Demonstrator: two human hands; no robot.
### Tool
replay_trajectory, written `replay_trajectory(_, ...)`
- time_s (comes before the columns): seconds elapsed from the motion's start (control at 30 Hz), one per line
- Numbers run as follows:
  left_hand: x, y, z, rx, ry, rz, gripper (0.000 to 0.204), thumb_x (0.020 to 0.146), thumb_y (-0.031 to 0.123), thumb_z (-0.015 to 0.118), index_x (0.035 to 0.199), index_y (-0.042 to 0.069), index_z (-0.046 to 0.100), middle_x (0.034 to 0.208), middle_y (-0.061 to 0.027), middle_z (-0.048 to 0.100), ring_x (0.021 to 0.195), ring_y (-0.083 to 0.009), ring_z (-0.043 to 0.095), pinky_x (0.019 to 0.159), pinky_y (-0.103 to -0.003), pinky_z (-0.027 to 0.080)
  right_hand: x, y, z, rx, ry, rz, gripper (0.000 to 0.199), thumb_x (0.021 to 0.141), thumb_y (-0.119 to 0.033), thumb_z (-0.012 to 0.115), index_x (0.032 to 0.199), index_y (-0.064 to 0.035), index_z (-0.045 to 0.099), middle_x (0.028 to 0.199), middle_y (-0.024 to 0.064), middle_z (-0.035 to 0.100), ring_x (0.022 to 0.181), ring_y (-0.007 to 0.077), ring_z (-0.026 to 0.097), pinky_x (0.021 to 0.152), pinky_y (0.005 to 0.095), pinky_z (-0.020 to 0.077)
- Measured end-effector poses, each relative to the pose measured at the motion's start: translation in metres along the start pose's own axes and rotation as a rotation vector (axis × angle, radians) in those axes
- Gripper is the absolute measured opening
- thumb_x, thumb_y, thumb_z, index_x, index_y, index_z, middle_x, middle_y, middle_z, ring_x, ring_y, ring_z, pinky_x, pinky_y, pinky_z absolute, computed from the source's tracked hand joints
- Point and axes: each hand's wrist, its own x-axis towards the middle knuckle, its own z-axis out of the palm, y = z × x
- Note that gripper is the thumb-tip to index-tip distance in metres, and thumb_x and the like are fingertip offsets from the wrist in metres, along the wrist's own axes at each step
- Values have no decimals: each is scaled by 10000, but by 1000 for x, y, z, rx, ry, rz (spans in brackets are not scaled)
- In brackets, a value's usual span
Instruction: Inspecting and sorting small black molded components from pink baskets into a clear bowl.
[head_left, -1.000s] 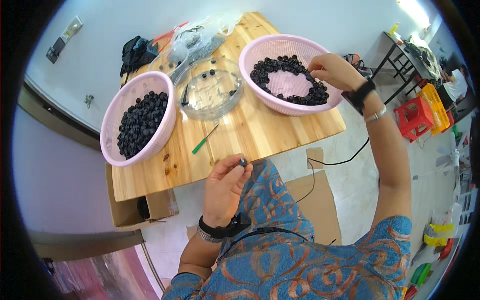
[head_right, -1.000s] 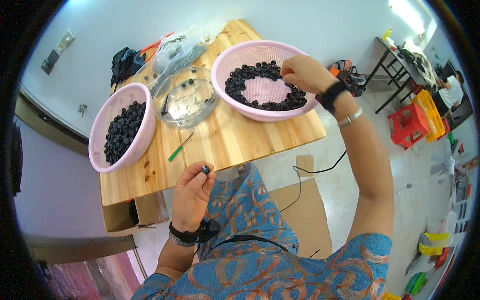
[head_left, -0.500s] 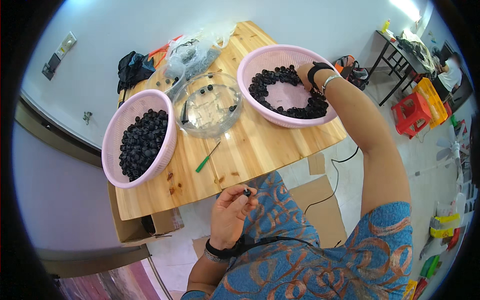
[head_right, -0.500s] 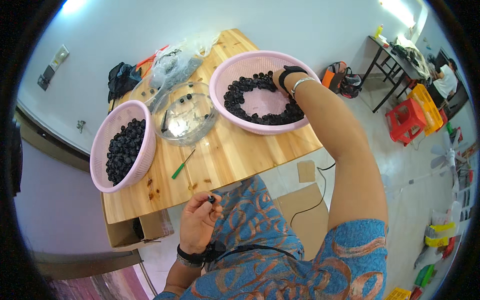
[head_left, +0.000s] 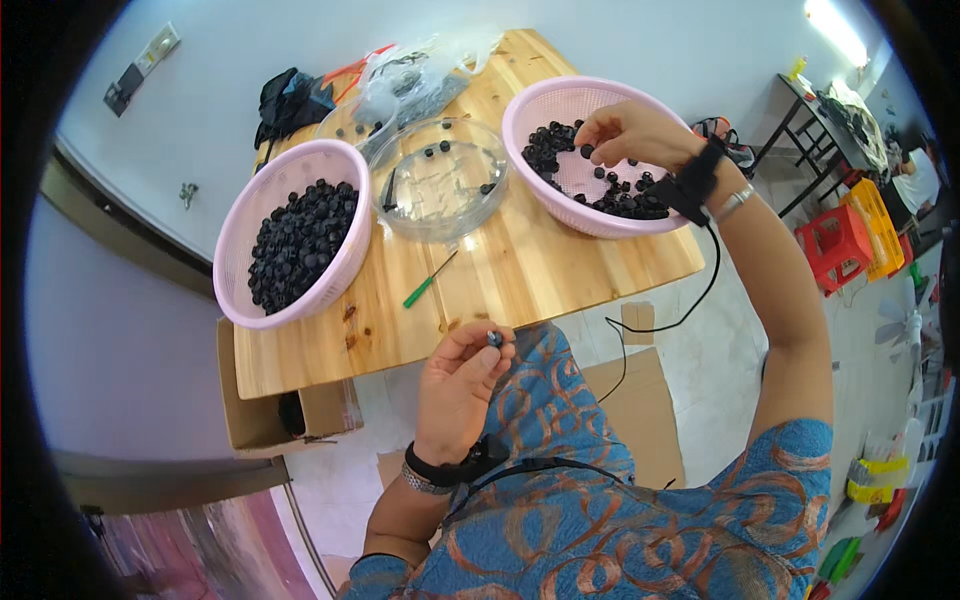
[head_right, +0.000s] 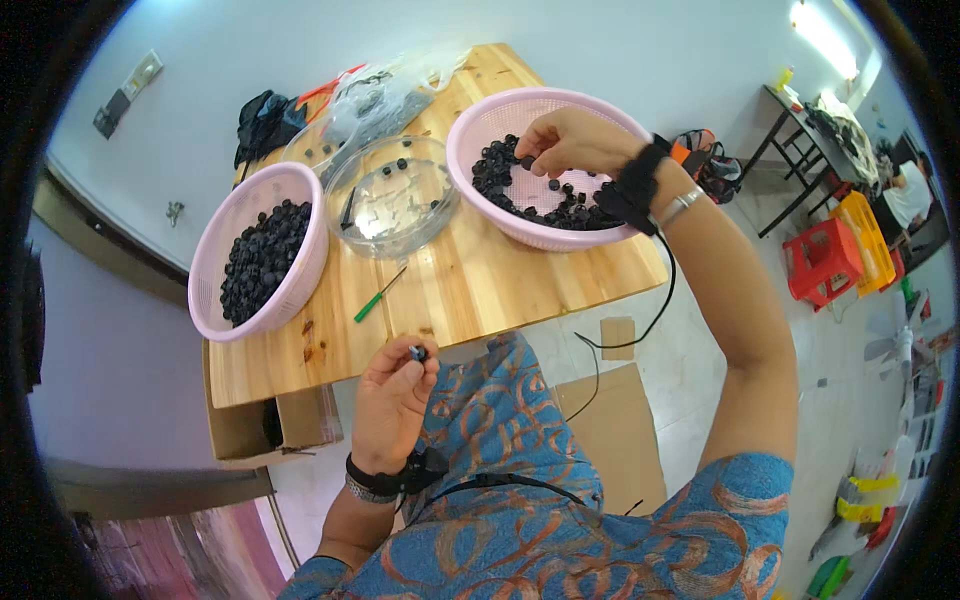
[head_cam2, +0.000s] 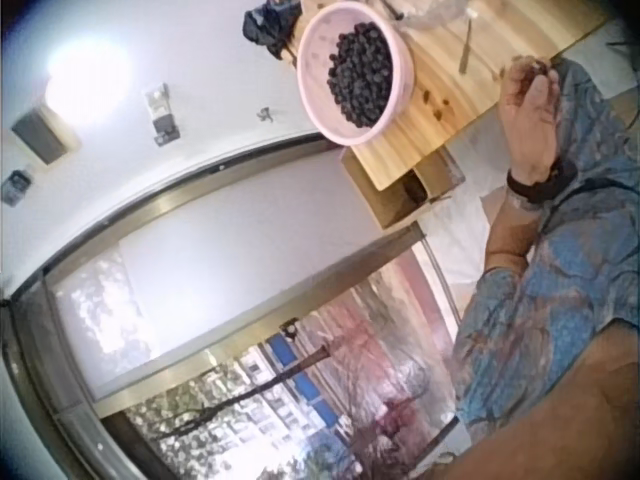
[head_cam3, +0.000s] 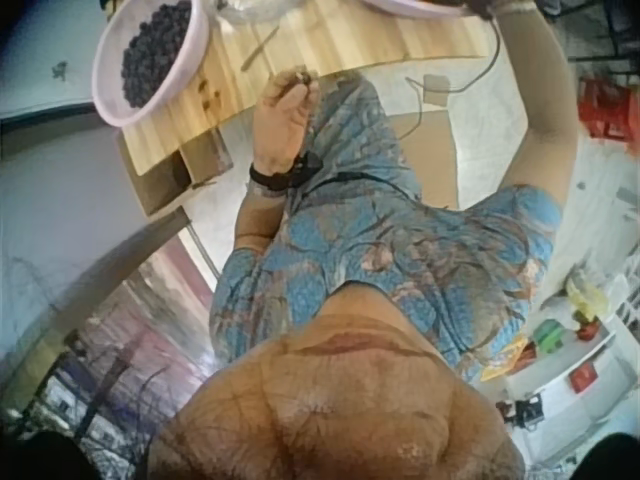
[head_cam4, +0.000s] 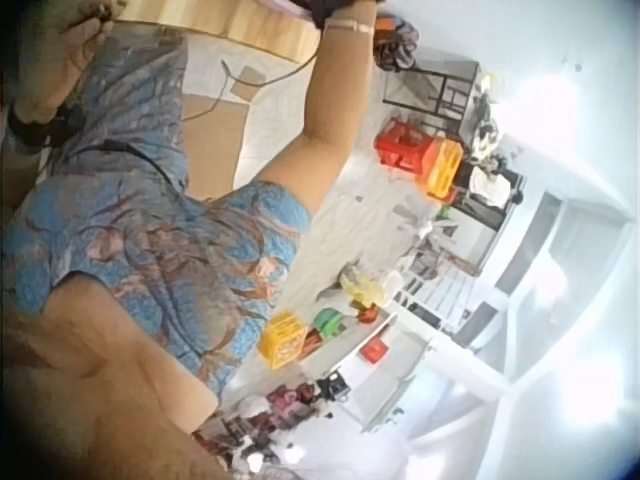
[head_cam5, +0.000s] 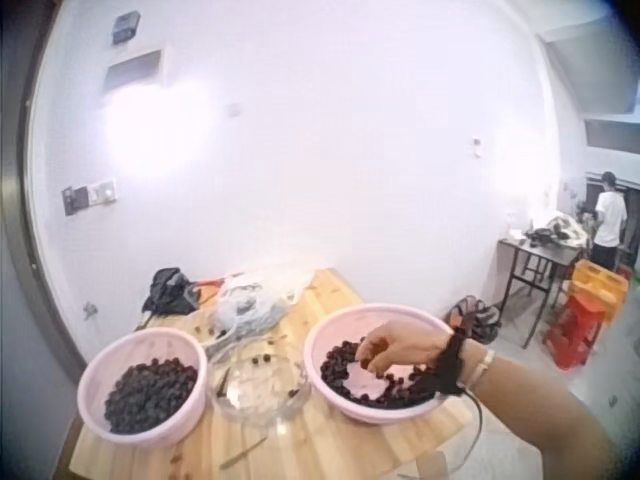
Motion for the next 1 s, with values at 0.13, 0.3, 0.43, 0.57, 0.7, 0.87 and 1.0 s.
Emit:
replay_trajectory(0.13,5,1,1,-42,45,53,220,885,12,471,1100,-14,510,1086,-126,555,904,-168,576,801,-251,488,-47,-41,45,362,-24,-72,232,765,-17,621,991,19,582,824,16,600,724,76,562,657,203,463)
replay_trajectory(0.3,8,-6,14,-35,68,140,262,920,74,441,1175,13,457,1175,-122,506,984,-181,556,872,-289,453,-98,-58,116,531,-4,-73,201,814,-58,621,1000,10,590,842,-6,596,723,51,556,628,181,459)
replay_trajectory(0.43,9,-21,15,-118,-22,102,282,924,94,445,1200,34,461,1148,-86,532,996,-180,555,872,-302,458,-103,-48,162,-24,293,-536,227,720,-66,695,925,-30,605,849,80,554,687,136,553,579,230,445)
replay_trajectory(0.57,3,-31,5,-230,-6,98,287,916,91,466,1197,33,470,1096,-73,558,984,-173,561,869,-300,465,-106,-42,186,-105,415,-583,237,699,-63,702,912,-35,601,857,91,534,676,167,545,583,233,442)
replay_trajectory(0.7,-6,-32,-4,-230,11,70,281,910,83,476,1185,25,477,1058,-70,573,961,-154,556,856,-274,470,-107,-34,200,324,304,-455,198,740,-21,671,923,-10,598,898,65,531,721,115,541,605,221,449)
replay_trajectory(0.87,-19,-24,-1,-221,27,22,263,904,91,497,1158,22,506,995,-60,584,900,-131,563,817,-245,477,-106,-31,214,754,236,-396,173,776,12,633,947,11,603,960,55,525,762,76,539,645,210,459)
replay_trajectory(1.0,-21,-28,-8,-174,12,58,261,891,83,525,1145,22,525,960,-48,592,859,-118,573,773,-230,484,-106,-26,225,631,326,-470,161,778,30,622,937,8,617,970,67,543,776,85,560,662,203,462)
